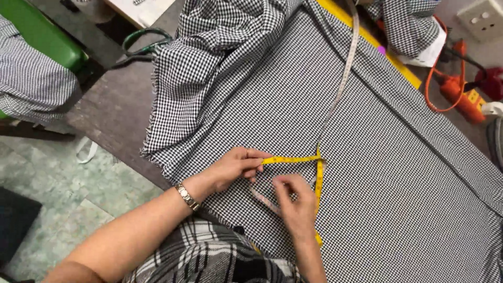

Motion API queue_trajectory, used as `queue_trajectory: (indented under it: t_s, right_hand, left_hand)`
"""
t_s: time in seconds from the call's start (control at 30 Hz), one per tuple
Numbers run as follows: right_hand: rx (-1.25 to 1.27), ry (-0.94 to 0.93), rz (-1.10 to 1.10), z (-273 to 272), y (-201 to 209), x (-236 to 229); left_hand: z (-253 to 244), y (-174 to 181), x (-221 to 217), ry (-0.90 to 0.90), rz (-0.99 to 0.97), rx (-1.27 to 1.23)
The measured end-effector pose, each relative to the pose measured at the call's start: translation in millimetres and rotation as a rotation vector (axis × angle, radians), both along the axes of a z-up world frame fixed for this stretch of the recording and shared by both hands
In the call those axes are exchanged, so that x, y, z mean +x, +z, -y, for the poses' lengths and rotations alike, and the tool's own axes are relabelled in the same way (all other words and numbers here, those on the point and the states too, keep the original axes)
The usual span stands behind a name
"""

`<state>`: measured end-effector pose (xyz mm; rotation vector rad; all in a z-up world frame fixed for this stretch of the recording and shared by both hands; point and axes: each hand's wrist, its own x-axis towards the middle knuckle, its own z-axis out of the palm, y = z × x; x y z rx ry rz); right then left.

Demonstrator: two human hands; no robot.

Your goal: The person measures a large piece of black and white checkered fabric using a flexible measuring tape and a yellow ruler. They smooth the fabric on the table, mark measurements with a purple chalk, and handle a small container of chalk.

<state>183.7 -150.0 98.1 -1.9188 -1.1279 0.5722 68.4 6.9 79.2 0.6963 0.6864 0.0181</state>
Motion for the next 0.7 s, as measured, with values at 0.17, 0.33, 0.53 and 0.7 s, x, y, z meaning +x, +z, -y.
queue_trajectory:
  t_s: [0.17,0.33,0.53,0.7]
  right_hand:
    - [0.089,0.02,0.24,-5,10,24]
    - [-0.119,0.055,-0.164,-7,15,35]
    - [-0.215,-0.046,-0.372,-5,22,38]
    - [-0.21,-0.031,-0.403,-7,25,35]
  left_hand:
    - [1,-6,-11,-0.088,0.111,0.03]
    - [-12,19,-14,-0.239,0.132,0.227]
    - [-19,28,-15,-0.344,0.054,0.27]
    - [-18,24,-15,-0.341,0.064,0.298]
